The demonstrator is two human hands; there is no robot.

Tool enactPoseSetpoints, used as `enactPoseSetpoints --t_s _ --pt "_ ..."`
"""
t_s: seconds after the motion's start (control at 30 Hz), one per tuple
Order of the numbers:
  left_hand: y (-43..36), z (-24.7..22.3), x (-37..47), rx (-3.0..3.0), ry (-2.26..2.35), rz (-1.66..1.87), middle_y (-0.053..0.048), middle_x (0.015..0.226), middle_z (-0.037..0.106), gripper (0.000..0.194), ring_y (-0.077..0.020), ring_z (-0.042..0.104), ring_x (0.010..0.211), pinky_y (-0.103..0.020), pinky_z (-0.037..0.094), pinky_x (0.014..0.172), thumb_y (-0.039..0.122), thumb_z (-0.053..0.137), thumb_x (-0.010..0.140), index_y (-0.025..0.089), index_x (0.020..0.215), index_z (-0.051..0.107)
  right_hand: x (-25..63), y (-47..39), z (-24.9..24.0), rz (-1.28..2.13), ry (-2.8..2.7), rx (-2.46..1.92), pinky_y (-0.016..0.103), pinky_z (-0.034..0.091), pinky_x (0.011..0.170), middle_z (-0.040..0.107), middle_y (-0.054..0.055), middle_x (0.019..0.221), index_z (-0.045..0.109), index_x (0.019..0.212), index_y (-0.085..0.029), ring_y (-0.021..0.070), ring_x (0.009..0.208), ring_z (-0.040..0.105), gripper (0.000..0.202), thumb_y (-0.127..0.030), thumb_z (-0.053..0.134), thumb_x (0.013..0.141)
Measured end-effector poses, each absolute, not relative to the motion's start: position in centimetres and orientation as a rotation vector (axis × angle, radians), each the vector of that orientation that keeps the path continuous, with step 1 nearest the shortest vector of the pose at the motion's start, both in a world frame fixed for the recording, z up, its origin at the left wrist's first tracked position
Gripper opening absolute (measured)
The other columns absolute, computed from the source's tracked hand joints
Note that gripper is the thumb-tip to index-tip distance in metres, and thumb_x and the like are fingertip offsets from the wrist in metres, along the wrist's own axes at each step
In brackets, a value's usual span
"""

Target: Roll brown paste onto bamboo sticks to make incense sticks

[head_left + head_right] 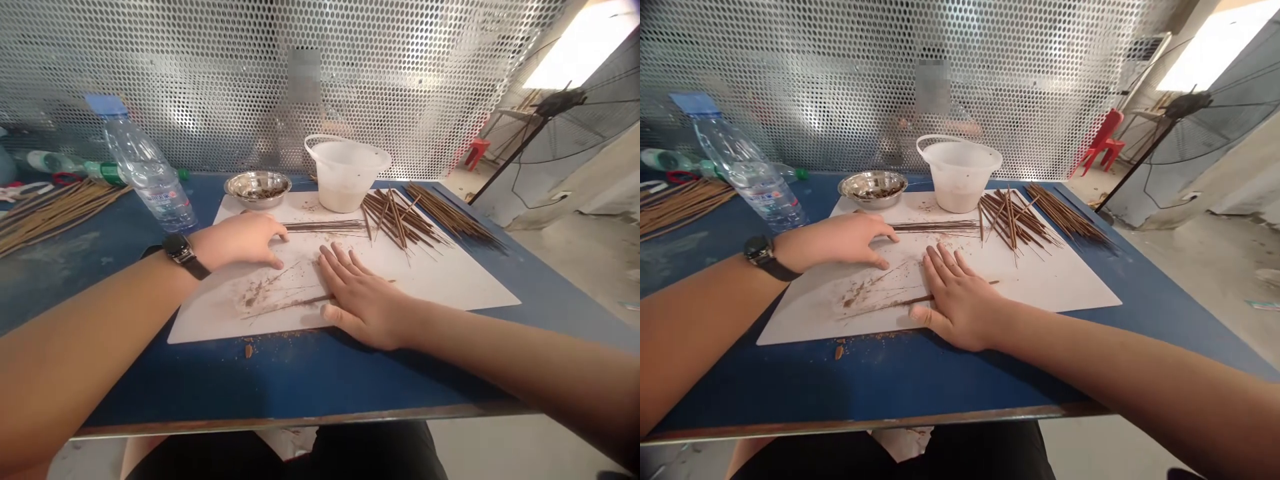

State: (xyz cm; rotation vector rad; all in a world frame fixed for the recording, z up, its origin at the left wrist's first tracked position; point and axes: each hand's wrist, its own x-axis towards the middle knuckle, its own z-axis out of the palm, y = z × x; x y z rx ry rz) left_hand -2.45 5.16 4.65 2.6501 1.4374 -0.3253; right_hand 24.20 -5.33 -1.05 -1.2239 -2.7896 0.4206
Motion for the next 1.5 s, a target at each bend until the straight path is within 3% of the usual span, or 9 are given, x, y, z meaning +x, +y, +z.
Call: enactPoseSetpoints --t_s 0.1,0.3,0.63,1.0,1.27,1.5 --pt "5.1 4.6 -2.5 2.636 1.448 -0.323 -0.014 0.149 0.071 0.079 -0.0372 0.069 0.125 -0.039 0.051 0.094 0.066 0.077 0.082 0.025 0.15 0.071 22.6 -2.4 -0.8 0.435 -2.779 -1.329 0.068 0.001 0.139 0.0 0.028 0.184 0.014 0.177 0.008 0.0441 0.171 -0.013 0.118 -0.086 0.011 0.105" --pt "5.3 4.3 -2.9 2.65 1.421 -0.282 -0.014 0.148 0.073 0.081 -0.0375 0.069 0.125 -0.039 0.051 0.092 0.071 0.072 0.085 0.024 0.152 0.07 20.5 2.9 -0.9 0.419 -2.718 -1.382 0.068 0.0 0.139 -0.003 0.026 0.185 0.009 0.178 0.007 0.0436 0.172 -0.014 0.121 -0.088 0.012 0.103" --pt "5.5 4.5 -2.8 2.658 1.418 -0.287 -0.012 0.149 0.073 0.078 -0.0363 0.069 0.127 -0.039 0.052 0.094 0.071 0.074 0.081 0.026 0.145 0.073 23.0 -6.0 -0.4 0.538 -2.767 -1.228 0.069 0.006 0.139 0.003 0.03 0.183 0.017 0.177 0.008 0.044 0.172 -0.008 0.122 -0.09 0.013 0.103" --pt "5.8 4.2 -3.3 2.61 1.427 -0.262 -0.015 0.152 0.07 0.09 -0.039 0.07 0.124 -0.04 0.051 0.092 0.078 0.069 0.08 0.026 0.154 0.069 19.8 2.0 -1.1 0.475 -2.673 -1.33 0.066 -0.003 0.139 -0.002 0.024 0.186 0.008 0.179 0.003 0.0415 0.173 -0.015 0.123 -0.092 0.008 0.1" --pt "5.4 4.9 -2.7 2.62 1.456 -0.306 -0.011 0.151 0.071 0.083 -0.0357 0.07 0.122 -0.037 0.05 0.086 0.073 0.072 0.078 0.028 0.147 0.072 21.8 -5.2 -0.7 0.524 -2.763 -1.236 0.067 0.001 0.14 -0.001 0.028 0.184 0.014 0.178 0.006 0.0432 0.172 -0.012 0.124 -0.091 0.012 0.102" --pt "5.5 4.5 -3.0 2.659 1.388 -0.272 -0.013 0.139 0.075 0.073 -0.0331 0.072 0.111 -0.038 0.05 0.085 0.073 0.071 0.083 0.025 0.138 0.076 19.7 0.9 -0.7 0.469 -2.737 -1.32 0.068 -0.004 0.139 -0.004 0.027 0.185 0.012 0.178 0.005 0.0426 0.172 -0.015 0.123 -0.091 0.007 0.101"
